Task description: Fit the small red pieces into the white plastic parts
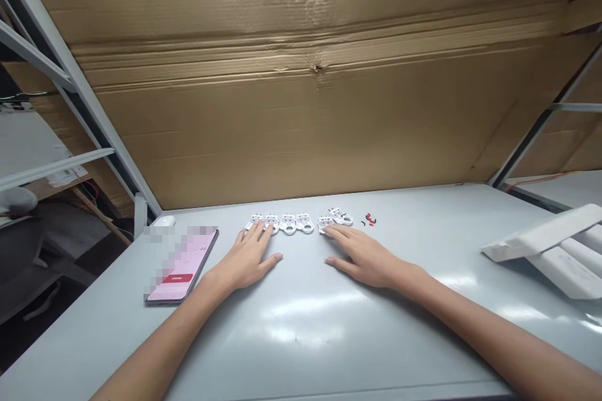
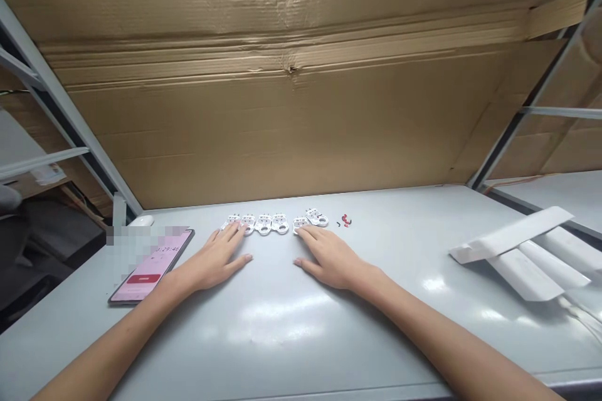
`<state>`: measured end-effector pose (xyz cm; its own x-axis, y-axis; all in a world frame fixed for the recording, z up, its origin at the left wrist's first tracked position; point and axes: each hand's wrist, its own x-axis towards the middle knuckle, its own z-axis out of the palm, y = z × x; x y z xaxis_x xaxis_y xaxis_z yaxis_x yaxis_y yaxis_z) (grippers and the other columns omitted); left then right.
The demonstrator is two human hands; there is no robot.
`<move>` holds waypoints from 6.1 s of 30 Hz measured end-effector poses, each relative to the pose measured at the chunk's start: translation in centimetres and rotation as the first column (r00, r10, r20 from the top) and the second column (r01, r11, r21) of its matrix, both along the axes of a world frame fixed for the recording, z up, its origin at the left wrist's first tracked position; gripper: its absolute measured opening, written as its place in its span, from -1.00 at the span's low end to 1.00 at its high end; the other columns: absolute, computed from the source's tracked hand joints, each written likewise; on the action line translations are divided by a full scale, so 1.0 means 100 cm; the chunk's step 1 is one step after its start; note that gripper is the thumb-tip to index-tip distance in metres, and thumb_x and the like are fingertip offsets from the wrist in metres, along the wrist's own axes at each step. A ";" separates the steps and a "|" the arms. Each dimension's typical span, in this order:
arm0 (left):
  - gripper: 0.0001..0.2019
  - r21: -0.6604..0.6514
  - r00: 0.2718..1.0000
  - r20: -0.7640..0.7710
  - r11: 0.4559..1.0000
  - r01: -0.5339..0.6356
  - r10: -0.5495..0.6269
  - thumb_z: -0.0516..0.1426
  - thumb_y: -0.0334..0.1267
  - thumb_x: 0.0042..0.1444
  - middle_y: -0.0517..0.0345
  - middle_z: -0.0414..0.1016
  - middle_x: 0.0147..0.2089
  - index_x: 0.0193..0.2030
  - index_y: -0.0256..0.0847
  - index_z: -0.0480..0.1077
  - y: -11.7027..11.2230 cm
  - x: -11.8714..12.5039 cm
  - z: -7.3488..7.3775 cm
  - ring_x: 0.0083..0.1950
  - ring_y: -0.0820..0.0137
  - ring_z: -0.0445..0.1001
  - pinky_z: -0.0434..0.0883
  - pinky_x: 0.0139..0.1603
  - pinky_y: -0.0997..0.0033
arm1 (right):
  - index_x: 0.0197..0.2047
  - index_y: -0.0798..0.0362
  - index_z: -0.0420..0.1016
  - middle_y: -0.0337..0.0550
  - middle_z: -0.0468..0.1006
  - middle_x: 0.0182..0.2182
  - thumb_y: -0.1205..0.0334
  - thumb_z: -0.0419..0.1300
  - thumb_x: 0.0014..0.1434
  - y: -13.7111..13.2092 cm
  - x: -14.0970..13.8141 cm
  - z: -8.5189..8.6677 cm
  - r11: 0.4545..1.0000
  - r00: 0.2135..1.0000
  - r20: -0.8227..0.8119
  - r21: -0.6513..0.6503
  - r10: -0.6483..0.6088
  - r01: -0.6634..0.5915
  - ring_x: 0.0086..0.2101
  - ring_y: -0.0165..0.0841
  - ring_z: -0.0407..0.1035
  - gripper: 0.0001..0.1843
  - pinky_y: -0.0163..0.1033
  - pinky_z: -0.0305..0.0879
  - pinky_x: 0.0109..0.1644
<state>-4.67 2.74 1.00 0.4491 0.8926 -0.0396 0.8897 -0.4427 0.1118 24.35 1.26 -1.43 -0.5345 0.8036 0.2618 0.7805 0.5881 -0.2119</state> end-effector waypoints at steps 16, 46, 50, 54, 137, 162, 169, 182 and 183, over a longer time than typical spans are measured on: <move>-0.28 0.009 0.999 -0.004 0.999 -0.045 0.045 -0.20 0.16 0.33 -0.26 -0.16 0.48 0.43 -0.35 -0.02 0.002 -0.005 -0.005 0.48 -0.02 -0.19 -0.03 0.40 -0.08 | 0.36 0.05 0.15 0.09 0.24 0.31 -0.15 0.01 0.30 0.016 -0.003 -0.001 0.996 0.997 -0.037 -0.050 0.067 -0.069 0.29 -0.04 0.07 -0.31 0.15 -0.09 0.38; -0.59 0.147 0.895 0.085 0.894 0.423 -0.437 -0.10 -0.02 0.40 -0.08 0.30 0.28 0.21 -0.18 0.29 -0.026 0.030 -0.002 0.27 0.12 0.29 0.25 0.26 0.12 | 0.25 -0.05 0.28 -0.01 0.33 0.25 0.12 -0.02 0.30 0.025 0.028 -0.001 0.995 0.992 -0.090 0.016 -0.093 0.095 0.22 -0.06 0.21 -0.54 0.05 0.25 0.19; -0.61 0.157 0.889 0.083 0.887 0.434 -0.450 -0.10 -0.04 0.41 -0.10 0.30 0.28 0.19 -0.20 0.30 -0.025 0.029 -0.004 0.27 0.12 0.29 0.25 0.26 0.13 | 0.17 -0.07 0.38 -0.04 0.45 0.15 0.14 -0.01 0.30 0.025 0.032 0.005 0.993 0.989 -0.102 -0.039 -0.111 0.107 0.12 -0.05 0.33 -0.59 0.04 0.31 0.14; -0.61 0.153 0.888 0.086 0.887 0.436 -0.452 -0.11 -0.05 0.41 -0.09 0.31 0.27 0.18 -0.21 0.30 -0.026 0.029 -0.003 0.25 0.13 0.30 0.26 0.24 0.12 | 0.18 0.01 0.37 0.06 0.45 0.14 0.05 0.05 0.28 0.022 0.035 0.009 0.990 0.980 -0.136 -0.003 -0.143 0.144 0.09 0.00 0.36 -0.55 0.11 0.32 0.12; -0.43 0.055 0.878 0.144 0.890 0.453 -0.456 -0.05 0.03 0.37 -0.05 -0.11 0.49 0.42 -0.14 0.06 -0.029 0.032 -0.003 0.47 0.06 -0.06 0.12 0.38 0.01 | -0.16 -0.03 0.57 -0.09 0.61 -0.23 0.14 0.11 0.27 -0.012 0.004 0.028 0.953 0.938 -0.301 -0.194 0.169 -0.234 -0.24 -0.22 0.46 -0.78 -0.09 0.38 -0.12; -0.46 0.069 0.897 0.116 0.904 0.421 -0.426 -0.05 -0.02 0.37 -0.17 -0.05 0.47 0.38 -0.23 0.12 -0.029 0.032 -0.003 0.46 0.04 -0.03 0.14 0.37 0.02 | -0.05 0.05 0.51 -0.09 0.59 -0.29 0.02 0.22 0.22 -0.002 -0.004 0.014 0.719 0.478 -0.791 -0.580 -0.383 -0.383 -0.23 -0.27 0.52 -0.67 -0.09 0.45 -0.02; -0.46 0.067 0.899 0.097 0.904 0.423 -0.428 -0.06 -0.01 0.38 -0.15 -0.09 0.48 0.40 -0.22 0.09 -0.028 0.031 -0.004 0.47 0.09 -0.07 0.12 0.38 0.05 | 0.00 0.08 0.48 0.02 0.55 0.07 0.39 0.19 0.20 0.005 0.004 0.017 0.540 0.200 -0.689 -0.687 -0.697 -0.486 0.07 -0.24 0.44 -0.71 -0.12 0.32 0.25; -0.46 0.056 0.905 0.092 0.909 0.412 -0.416 -0.06 -0.01 0.37 -0.13 -0.10 0.48 0.39 -0.21 0.09 -0.030 0.031 -0.001 0.48 0.10 -0.08 0.10 0.39 0.09 | -0.11 0.03 0.50 -0.01 0.59 -0.01 0.10 0.32 0.18 0.007 0.004 0.015 0.629 0.200 -0.701 -0.707 -0.685 -0.323 0.01 -0.25 0.48 -0.75 -0.18 0.40 0.16; -0.46 0.056 0.905 0.094 0.910 0.411 -0.415 -0.06 -0.01 0.37 -0.12 -0.09 0.48 0.39 -0.20 0.09 -0.030 0.031 -0.001 0.48 0.10 -0.07 0.10 0.39 0.10 | -0.13 0.03 0.51 -0.01 0.59 -0.02 0.07 0.32 0.16 0.009 0.007 0.017 0.653 0.226 -0.711 -0.702 -0.666 -0.285 0.00 -0.24 0.49 -0.74 -0.17 0.41 0.14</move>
